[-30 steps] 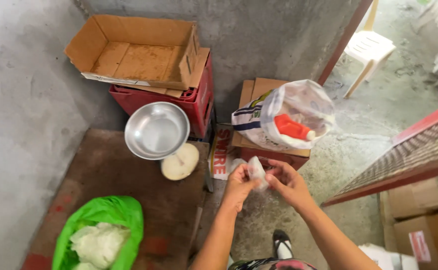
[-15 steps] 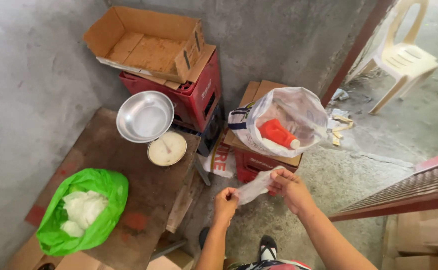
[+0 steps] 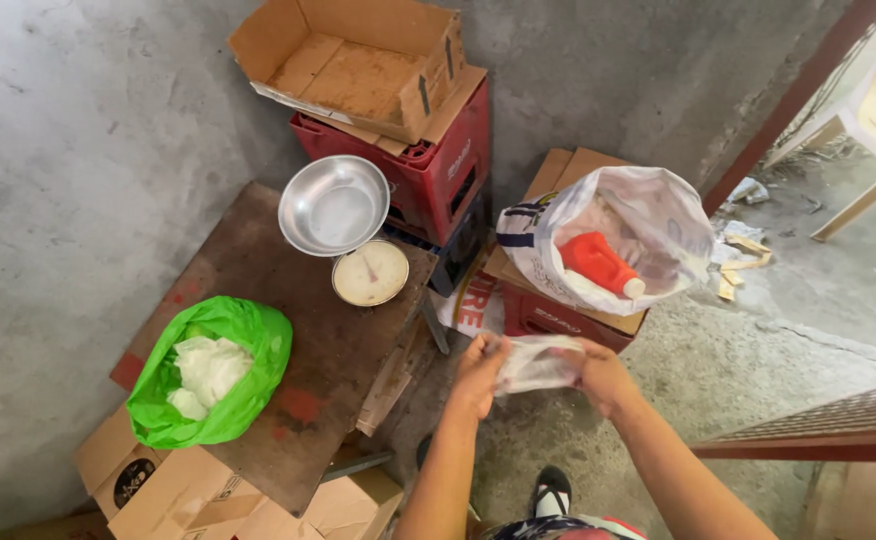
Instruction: Scooping white powder from a large bag into smaller plastic bags using a red scoop and weighing them on a scale.
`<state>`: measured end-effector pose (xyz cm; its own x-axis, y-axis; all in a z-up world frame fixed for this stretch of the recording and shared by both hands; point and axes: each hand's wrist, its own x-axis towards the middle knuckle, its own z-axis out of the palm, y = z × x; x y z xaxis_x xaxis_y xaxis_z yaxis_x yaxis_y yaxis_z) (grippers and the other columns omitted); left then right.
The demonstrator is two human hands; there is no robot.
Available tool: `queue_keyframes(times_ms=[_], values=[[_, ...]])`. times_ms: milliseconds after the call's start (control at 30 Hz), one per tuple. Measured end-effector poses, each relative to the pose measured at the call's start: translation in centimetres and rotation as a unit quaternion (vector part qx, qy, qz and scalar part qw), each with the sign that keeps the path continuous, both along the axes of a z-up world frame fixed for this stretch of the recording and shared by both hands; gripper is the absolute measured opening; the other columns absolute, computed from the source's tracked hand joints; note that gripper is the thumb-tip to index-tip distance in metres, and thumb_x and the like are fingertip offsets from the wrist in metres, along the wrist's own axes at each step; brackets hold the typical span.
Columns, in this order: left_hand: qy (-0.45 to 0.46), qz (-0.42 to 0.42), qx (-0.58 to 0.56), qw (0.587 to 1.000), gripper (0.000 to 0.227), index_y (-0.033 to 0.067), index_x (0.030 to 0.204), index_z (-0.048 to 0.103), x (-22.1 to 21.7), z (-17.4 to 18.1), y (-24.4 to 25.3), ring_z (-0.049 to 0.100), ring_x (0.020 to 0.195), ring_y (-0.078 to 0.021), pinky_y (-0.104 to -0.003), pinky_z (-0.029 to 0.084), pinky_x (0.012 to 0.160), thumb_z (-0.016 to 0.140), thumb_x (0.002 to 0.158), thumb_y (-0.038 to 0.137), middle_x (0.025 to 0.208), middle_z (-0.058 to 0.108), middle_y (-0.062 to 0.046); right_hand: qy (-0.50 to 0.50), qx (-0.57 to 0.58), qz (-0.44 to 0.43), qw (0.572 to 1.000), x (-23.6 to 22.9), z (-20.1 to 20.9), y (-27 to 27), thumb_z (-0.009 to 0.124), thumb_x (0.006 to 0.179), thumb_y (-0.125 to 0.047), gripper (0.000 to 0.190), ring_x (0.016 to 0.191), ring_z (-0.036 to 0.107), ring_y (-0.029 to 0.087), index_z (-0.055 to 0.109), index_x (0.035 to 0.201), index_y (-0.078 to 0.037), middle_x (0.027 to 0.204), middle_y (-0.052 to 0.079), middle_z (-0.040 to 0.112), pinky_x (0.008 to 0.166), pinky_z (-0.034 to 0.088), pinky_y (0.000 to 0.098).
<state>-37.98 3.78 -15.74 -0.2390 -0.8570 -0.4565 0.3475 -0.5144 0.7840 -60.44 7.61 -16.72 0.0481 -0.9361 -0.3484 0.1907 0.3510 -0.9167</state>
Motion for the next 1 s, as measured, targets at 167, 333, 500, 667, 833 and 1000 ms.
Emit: queue_keyframes(times_ms=[167, 333, 500, 667, 833, 1000], values=[[-0.247, -0.100, -0.135, 0.954, 0.025, 0.0125, 0.105, 0.069, 1.7, -2.5, 1.1, 0.065, 0.075, -0.0078, -0.026, 0.050, 0.063, 0.082, 0.083, 0.010, 0.085, 0.071, 0.003, -0.222, 0.106, -0.093, 0.965, -0.6, -0.1, 0.0, 0.055, 0.097, -0.016, 0.019, 0.089, 0.071, 0.020, 0.066, 0.109, -0.006, 0.101, 0.008, 0.073, 0.082, 0.059, 0.0382], [-0.125, 0.034, -0.007, 0.992, 0.020, 0.0021, 0.110, 0.069, 3.1, -12.1, -1.4, 0.051, 0.064, -0.0200, -0.037, 0.040, 0.055, 0.074, 0.091, 0.006, 0.081, 0.062, -0.008, -0.301, 0.090, -0.052, 0.948, -0.9, -2.4, 1.0, 0.065, 0.101, -0.009, 0.012, 0.084, 0.065, 0.017, 0.066, 0.111, -0.004, 0.100, 0.007, 0.072, 0.077, 0.052, 0.0352], [0.097, 0.062, 0.154, 0.981, 0.016, 0.0184, 0.107, 0.056, 3.1, -4.1, -0.2, 0.070, 0.083, -0.0215, -0.038, 0.059, 0.065, 0.052, 0.092, 0.015, 0.101, 0.069, -0.007, 0.030, -0.072, 0.083, 0.994, -0.9, -3.5, 1.9, 0.070, 0.092, 0.002, 0.019, 0.090, 0.070, 0.015, 0.080, 0.108, -0.002, 0.105, 0.011, 0.079, 0.083, 0.059, 0.0310], [0.086, -0.015, -0.005, 0.996, 0.040, 0.0156, 0.125, 0.063, 0.9, -0.1, 1.8, 0.067, 0.086, -0.0137, -0.026, 0.052, 0.065, 0.065, 0.088, 0.001, 0.107, 0.069, -0.006, 0.308, -0.039, 0.007, 0.951, 2.2, 2.5, 1.8, 0.078, 0.080, -0.005, 0.047, 0.086, 0.069, 0.022, 0.071, 0.126, -0.012, 0.103, 0.015, 0.076, 0.079, 0.055, 0.0370], [-0.180, -0.067, -0.235, 0.953, 0.036, 0.0036, 0.122, 0.085, -0.5, -6.3, 2.1, 0.054, 0.077, -0.0177, -0.031, 0.045, 0.071, 0.079, 0.088, -0.009, 0.092, 0.058, -0.014, 0.456, -0.151, -0.080, 0.873, 3.1, 4.3, 2.8, 0.075, 0.070, 0.000, 0.069, 0.101, 0.065, 0.039, 0.057, 0.137, -0.004, 0.113, 0.023, 0.063, 0.086, 0.055, 0.0451], [-0.508, 0.091, -0.367, 0.774, 0.041, 0.0141, 0.114, 0.076, -2.7, 4.6, 3.4, 0.069, 0.097, -0.0372, -0.045, 0.056, 0.079, 0.072, 0.076, 0.000, 0.124, 0.062, -0.013, 0.485, -0.173, -0.086, 0.853, 4.3, 7.8, 4.5, 0.074, 0.071, 0.000, 0.068, 0.102, 0.065, 0.039, 0.056, 0.136, -0.006, 0.124, 0.018, 0.059, 0.084, 0.054, 0.0463]])
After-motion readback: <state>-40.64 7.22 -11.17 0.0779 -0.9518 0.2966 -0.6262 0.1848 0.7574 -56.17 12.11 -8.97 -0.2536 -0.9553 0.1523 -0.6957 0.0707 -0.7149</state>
